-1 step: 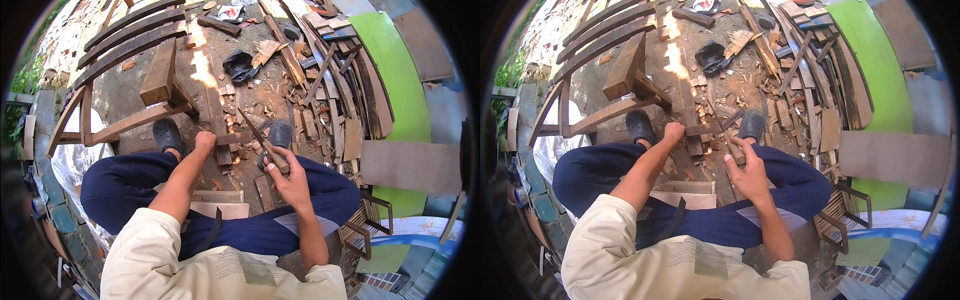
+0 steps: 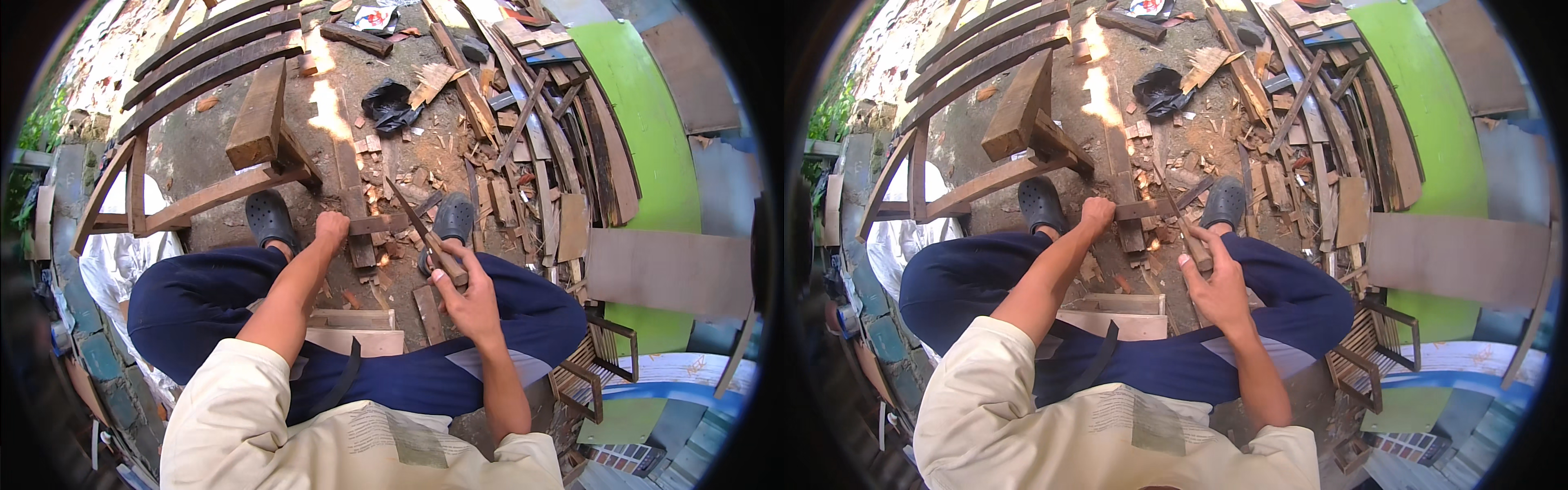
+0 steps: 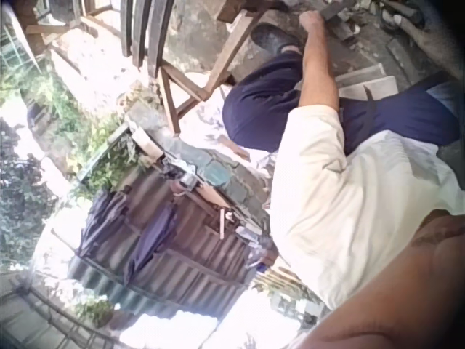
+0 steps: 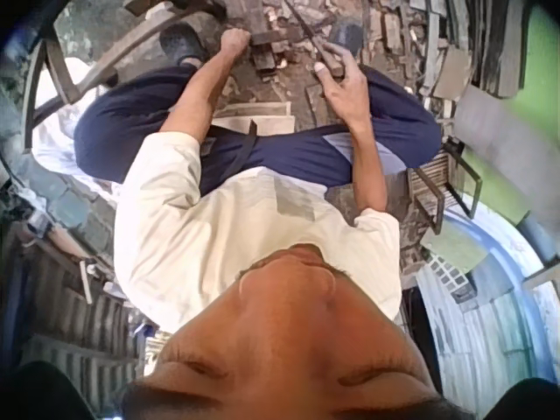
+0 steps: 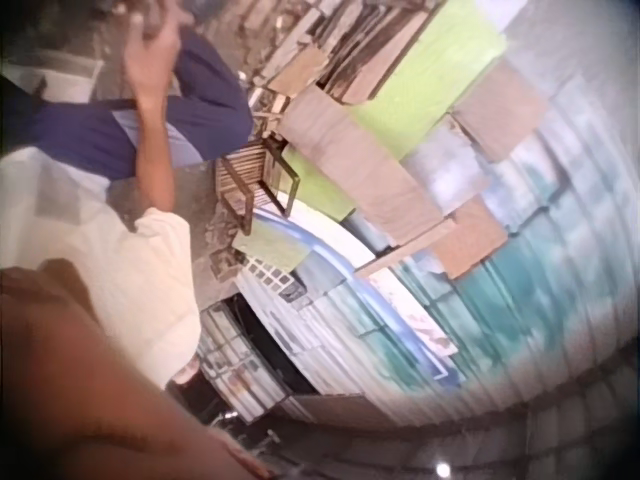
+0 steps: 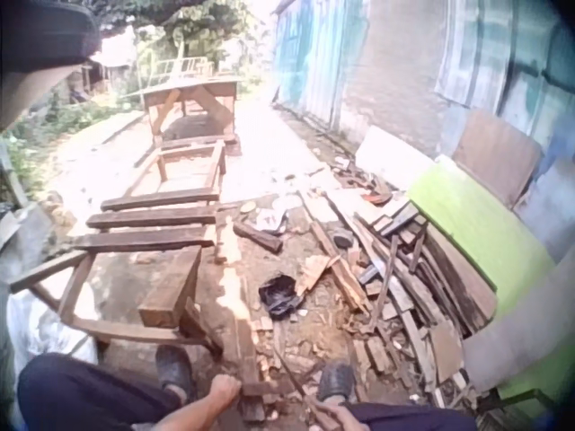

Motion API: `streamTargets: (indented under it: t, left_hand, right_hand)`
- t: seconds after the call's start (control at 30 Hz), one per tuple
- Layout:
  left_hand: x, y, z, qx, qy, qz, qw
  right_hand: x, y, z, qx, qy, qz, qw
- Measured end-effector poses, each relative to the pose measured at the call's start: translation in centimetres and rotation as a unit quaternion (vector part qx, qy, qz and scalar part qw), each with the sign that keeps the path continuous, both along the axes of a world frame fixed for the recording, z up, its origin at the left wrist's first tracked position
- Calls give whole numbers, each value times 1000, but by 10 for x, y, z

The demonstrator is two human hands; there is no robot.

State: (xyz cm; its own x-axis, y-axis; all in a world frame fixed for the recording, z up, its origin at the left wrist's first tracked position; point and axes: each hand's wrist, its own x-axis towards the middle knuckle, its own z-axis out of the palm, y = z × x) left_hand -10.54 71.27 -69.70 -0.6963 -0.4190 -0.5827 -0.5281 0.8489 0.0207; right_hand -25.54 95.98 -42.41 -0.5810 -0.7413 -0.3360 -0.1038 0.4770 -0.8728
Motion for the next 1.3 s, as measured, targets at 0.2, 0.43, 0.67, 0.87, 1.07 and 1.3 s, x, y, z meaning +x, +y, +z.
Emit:
streamTargets:
  t: [0.2, 0.43, 0.67, 0.87, 1.07, 1.3]
  left_hand:
    - [-1, -19, 23, 128, -95, 74, 984]
    - [14, -20, 10, 181, -57, 197, 962]
    - [16, 7, -18, 95, 296, 177, 934]
    - [-24, 24, -17, 160, 308, 107, 932]
    - [-35, 16, -27, 125, 272, 17, 954]
    - [-35, 4, -42, 115, 250, -4, 961]
  right_hand:
    - [54, 8, -28, 16, 40, -45, 998]
    - [97, -12, -18, 49, 29, -69, 996]
    - [107, -7, -21, 61, 67, -37, 995]
    - [118, 0, -28, 41, 85, -1, 995]
    - [121, -2, -13, 64, 35, 4, 997]
    - [121, 1, -9, 44, 80, -8, 996]
